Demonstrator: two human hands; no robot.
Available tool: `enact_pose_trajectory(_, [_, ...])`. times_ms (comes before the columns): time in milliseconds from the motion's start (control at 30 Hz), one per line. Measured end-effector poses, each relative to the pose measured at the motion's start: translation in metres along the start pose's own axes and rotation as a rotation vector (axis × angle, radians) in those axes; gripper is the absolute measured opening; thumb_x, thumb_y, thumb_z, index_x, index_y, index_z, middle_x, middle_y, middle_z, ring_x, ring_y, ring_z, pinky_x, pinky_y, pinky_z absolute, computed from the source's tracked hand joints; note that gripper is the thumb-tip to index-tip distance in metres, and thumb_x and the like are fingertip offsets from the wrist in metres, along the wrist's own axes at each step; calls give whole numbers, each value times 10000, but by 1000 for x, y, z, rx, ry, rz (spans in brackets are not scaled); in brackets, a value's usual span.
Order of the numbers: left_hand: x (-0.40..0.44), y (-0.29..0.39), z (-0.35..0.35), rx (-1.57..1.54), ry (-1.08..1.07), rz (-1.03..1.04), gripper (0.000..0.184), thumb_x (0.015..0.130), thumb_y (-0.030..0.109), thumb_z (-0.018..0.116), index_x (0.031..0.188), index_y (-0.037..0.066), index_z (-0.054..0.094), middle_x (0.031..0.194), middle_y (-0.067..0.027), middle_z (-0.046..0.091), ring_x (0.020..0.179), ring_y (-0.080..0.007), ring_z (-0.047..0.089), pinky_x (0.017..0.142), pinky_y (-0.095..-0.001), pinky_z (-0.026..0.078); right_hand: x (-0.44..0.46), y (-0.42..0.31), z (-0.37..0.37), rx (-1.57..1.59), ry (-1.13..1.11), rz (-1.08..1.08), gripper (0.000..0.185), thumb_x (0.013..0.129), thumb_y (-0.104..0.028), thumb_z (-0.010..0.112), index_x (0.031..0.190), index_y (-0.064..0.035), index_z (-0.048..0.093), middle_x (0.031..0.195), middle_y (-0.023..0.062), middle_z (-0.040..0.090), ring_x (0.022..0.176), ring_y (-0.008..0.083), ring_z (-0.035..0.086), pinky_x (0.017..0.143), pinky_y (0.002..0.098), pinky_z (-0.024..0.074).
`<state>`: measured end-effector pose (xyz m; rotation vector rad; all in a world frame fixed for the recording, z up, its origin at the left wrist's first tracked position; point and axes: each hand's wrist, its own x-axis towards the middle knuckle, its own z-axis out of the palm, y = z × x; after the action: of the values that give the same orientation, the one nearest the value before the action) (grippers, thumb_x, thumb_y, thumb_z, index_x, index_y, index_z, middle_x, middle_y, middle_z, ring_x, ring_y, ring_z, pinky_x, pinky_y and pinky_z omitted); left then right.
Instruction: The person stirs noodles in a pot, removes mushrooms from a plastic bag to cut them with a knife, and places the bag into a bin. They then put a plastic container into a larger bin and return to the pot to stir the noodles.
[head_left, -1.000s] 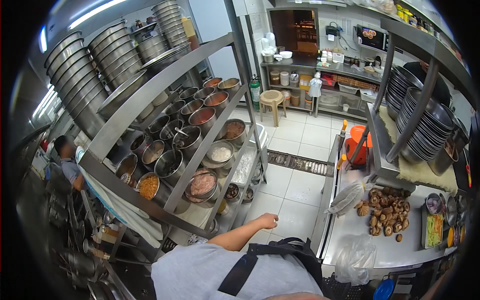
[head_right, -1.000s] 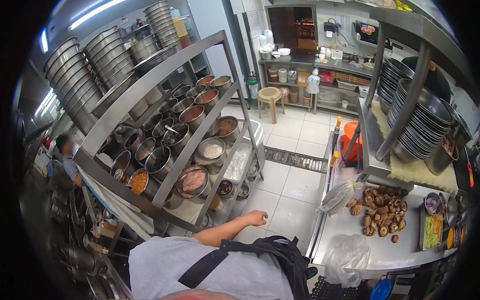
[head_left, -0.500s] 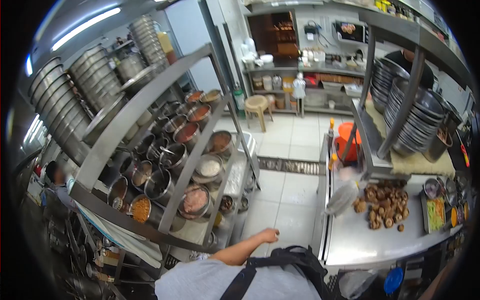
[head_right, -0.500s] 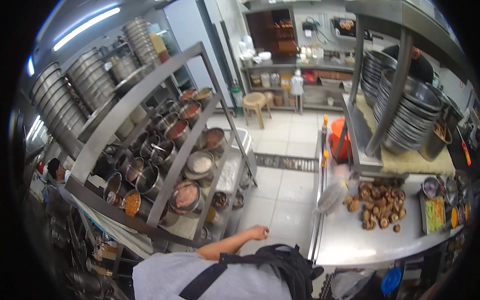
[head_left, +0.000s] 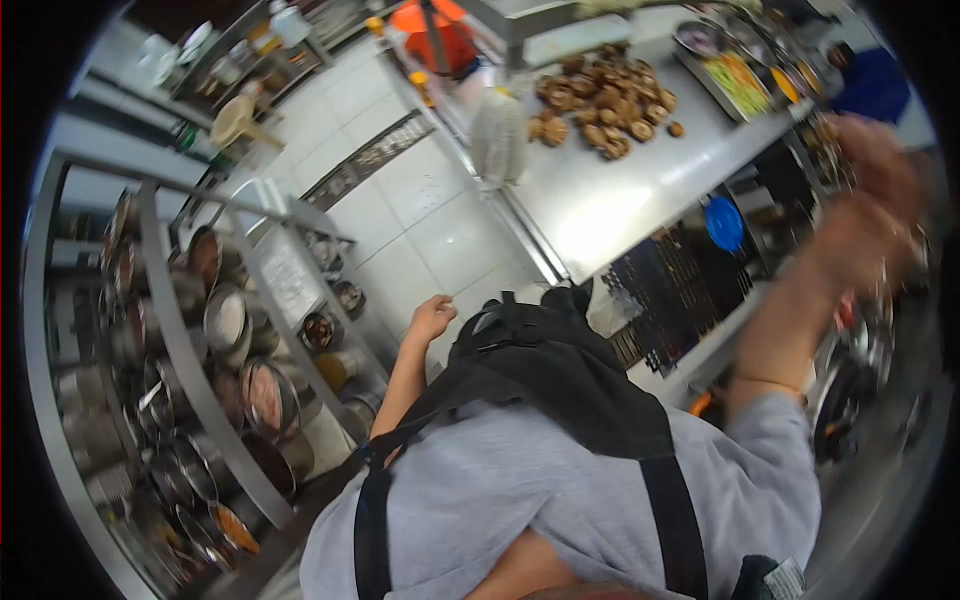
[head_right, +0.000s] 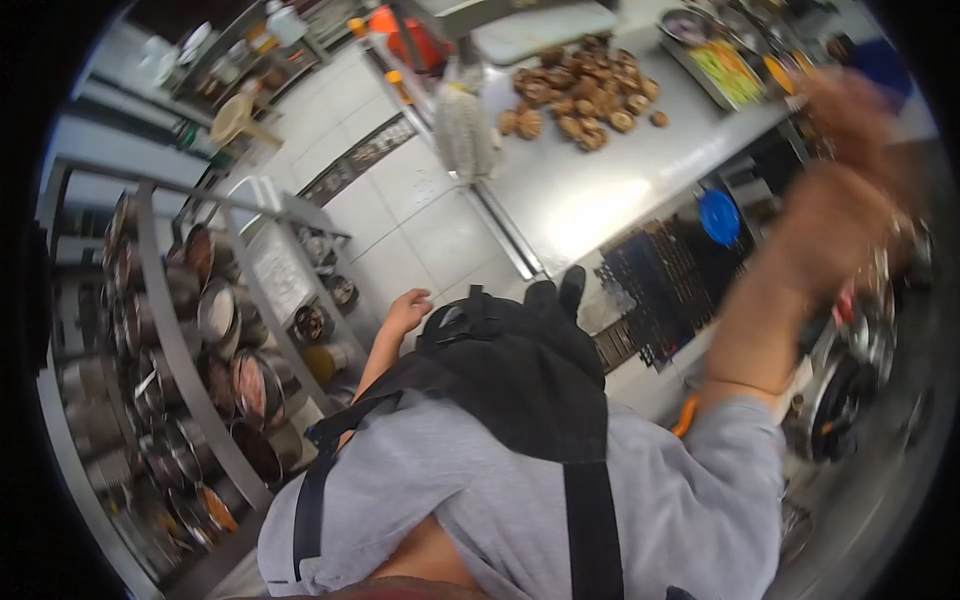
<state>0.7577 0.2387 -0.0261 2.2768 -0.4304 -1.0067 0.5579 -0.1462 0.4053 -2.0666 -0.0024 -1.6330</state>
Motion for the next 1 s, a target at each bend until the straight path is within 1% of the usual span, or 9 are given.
enact_pose_trajectory(67, [3, -17, 6, -126, -34, -48, 412, 766, 238, 658, 1138, 66, 620, 956, -112, 681, 812, -211, 654, 718, -334, 519, -124, 85, -14, -485, -236, 472, 310, 817, -220, 672, 1045, -10, 664, 1037, 148, 666, 939, 186, 618, 839, 318, 466])
enact_pose_trajectory(100, [1, -16, 4, -181, -63, -87, 398, 772, 213, 653, 1137, 58, 619, 918, -90, 671, 785, -179, 640, 680, -314, 516, -192, 96, -20, -626, -419, 955, 367, 845, -250, 656, 1140, -32, 634, 1086, 174, 650, 983, 293, 633, 877, 349, 472])
enact_pose_trajectory(133, [-6, -6, -1, -203, -55, -84, 377, 788, 193, 652, 1138, 57, 618, 906, -80, 663, 789, -166, 633, 675, -301, 512, -262, 94, -36, -568, -546, 1114, 423, 805, -313, 685, 1130, -47, 641, 1077, 220, 637, 1027, 373, 608, 883, 386, 475])
enact_pose_trajectory(300, [10, 83, -18, -189, -48, 162, 310, 845, 149, 640, 1138, 51, 615, 909, -70, 652, 828, -155, 625, 685, -284, 510, -480, 8, -137, -856, -1488, 1575, 324, 718, -272, 719, 965, -65, 689, 994, 190, 662, 996, 346, 613, 881, 430, 488])
enact_pose_trajectory(400, [16, 179, -19, 49, -65, 466, 277, 873, 130, 621, 1135, 41, 613, 940, -83, 655, 864, -160, 626, 710, -291, 514, -514, -33, -117, -637, -1541, 1476, 232, 761, -217, 650, 928, -62, 695, 964, 193, 668, 962, 349, 628, 862, 429, 500])
enact_pose_trajectory(600, [20, 293, 45, 233, -249, 673, 294, 843, 90, 627, 1131, 32, 606, 1002, -137, 649, 932, -226, 635, 742, -329, 527, -546, -12, -47, -544, -1158, 1616, 217, 811, -113, 525, 927, -61, 701, 931, 195, 670, 896, 338, 654, 839, 411, 517])
enact_pose_trajectory(733, [22, 317, 123, 459, -239, 994, 291, 823, 87, 643, 1109, 54, 603, 1146, -129, 599, 1033, -279, 596, 796, -359, 511, -563, 42, -87, -585, -882, 1761, 250, 768, -80, 578, 988, -68, 696, 972, 172, 671, 929, 321, 648, 857, 396, 507])
enact_pose_trajectory(833, [30, 341, 177, 539, -169, 1083, 314, 817, 94, 644, 1118, 27, 590, 1180, -172, 568, 1091, -340, 554, 912, -386, 450, -596, 91, -127, -539, -399, 1857, 305, 747, -71, 607, 1041, -79, 689, 994, 153, 671, 927, 328, 643, 861, 401, 500])
enact_pose_trajectory(1000, [85, 371, 246, 810, -60, 1110, 518, 736, 116, 682, 1217, 1, 527, 1307, -237, 435, 1237, -411, 402, 1042, -480, 302, -709, 186, -197, -804, -71, 1975, 458, 740, -176, 695, 1168, -32, 614, 1010, 223, 649, 931, 367, 627, 850, 420, 486])
